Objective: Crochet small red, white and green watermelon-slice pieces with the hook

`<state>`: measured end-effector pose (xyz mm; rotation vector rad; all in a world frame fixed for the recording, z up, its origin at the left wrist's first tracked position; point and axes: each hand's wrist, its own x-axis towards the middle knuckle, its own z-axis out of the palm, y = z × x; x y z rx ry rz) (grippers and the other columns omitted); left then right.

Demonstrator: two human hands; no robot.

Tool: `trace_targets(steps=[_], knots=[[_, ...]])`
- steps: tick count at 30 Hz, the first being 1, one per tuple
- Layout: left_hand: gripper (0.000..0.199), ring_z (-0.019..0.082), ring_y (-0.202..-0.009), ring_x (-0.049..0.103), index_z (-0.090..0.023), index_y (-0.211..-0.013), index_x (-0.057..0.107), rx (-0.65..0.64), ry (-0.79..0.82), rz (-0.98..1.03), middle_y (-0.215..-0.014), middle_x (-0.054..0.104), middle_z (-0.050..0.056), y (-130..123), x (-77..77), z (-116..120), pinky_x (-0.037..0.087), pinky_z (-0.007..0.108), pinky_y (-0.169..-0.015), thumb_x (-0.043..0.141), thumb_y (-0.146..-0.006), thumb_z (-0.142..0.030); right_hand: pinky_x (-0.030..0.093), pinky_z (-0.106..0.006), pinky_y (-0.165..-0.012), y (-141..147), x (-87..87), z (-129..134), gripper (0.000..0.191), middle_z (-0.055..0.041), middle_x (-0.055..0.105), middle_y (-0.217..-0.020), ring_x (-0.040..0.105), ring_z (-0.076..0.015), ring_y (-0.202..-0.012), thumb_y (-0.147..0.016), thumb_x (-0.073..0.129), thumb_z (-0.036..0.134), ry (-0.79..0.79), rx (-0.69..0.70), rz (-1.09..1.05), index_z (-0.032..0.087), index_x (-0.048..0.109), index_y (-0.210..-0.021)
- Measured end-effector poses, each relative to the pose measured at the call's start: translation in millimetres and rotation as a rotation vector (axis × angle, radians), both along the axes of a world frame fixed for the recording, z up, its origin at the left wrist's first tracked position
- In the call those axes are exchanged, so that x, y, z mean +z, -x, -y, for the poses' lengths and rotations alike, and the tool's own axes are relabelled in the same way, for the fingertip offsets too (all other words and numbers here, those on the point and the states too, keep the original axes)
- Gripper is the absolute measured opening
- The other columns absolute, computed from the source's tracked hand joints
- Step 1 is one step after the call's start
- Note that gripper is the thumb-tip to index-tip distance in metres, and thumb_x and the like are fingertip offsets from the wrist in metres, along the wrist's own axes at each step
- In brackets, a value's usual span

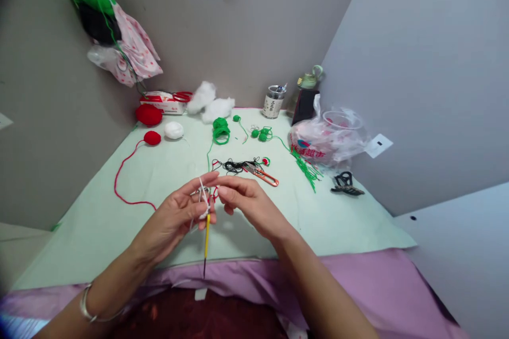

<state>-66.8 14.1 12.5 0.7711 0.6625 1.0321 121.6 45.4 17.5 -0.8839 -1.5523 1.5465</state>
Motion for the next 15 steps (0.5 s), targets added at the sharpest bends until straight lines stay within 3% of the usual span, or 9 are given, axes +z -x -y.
trace_targets(steps=[3,7,9,12,15], knots=[[0.062,0.016,-0.068,0.072,-0.028,-0.138,0.073,-0.025,0.005,-0.009,-0.081,0.076,0.001,6,-4.7,-1,0.049,0.024,-0.063,0.090,-0.080,-0.021,0.040,-0.027,-0.060,0,0.3,-8,0.032,-0.0010,0.070,-0.076,0.058,-0.0127,-0.065,-0.091,0.074,0.050,0.108,0.166,-0.085,0.021,0.081,-0.102],[0.057,0.015,-0.066,0.072,-0.031,-0.134,0.076,-0.084,-0.007,-0.015,-0.082,0.077,0.001,9,-7.6,-2,0.048,0.022,-0.060,0.090,-0.079,-0.020,0.031,-0.026,-0.055,1,0.1,-12,0.044,-0.0027,0.074,-0.079,0.063,-0.0129,-0.065,-0.091,0.073,0.054,0.170,0.340,-0.103,0.020,0.079,-0.118],[0.058,0.015,-0.066,0.072,-0.032,-0.134,0.076,-0.143,-0.002,-0.009,-0.084,0.078,0.001,11,-7.6,-3,0.048,0.022,-0.058,0.090,-0.079,-0.020,0.030,-0.026,-0.055,2,0.4,-14,0.044,-0.0036,0.075,-0.079,0.064,-0.0132,-0.066,-0.090,0.073,0.054,0.201,0.389,-0.079,0.018,0.079,-0.115],[0.060,0.016,-0.069,0.074,-0.030,-0.136,0.075,-0.188,0.017,-0.011,-0.091,0.079,0.004,12,-7.9,-6,0.051,0.023,-0.060,0.090,-0.079,-0.020,0.032,-0.026,-0.055,3,-1.4,-15,0.037,-0.0041,0.076,-0.076,0.065,-0.0143,-0.066,-0.086,0.078,0.051,0.231,0.380,-0.074,0.017,0.080,-0.103],[0.059,0.017,-0.076,0.075,-0.027,-0.136,0.074,-0.141,0.031,-0.008,-0.096,0.081,0.006,12,-10.2,-9,0.052,0.024,-0.064,0.090,-0.079,-0.019,0.039,-0.027,-0.058,6,-4.6,-13,0.030,-0.0014,0.072,-0.071,0.062,-0.0137,-0.062,-0.082,0.083,0.048,0.195,0.234,-0.099,0.019,0.077,-0.088]])
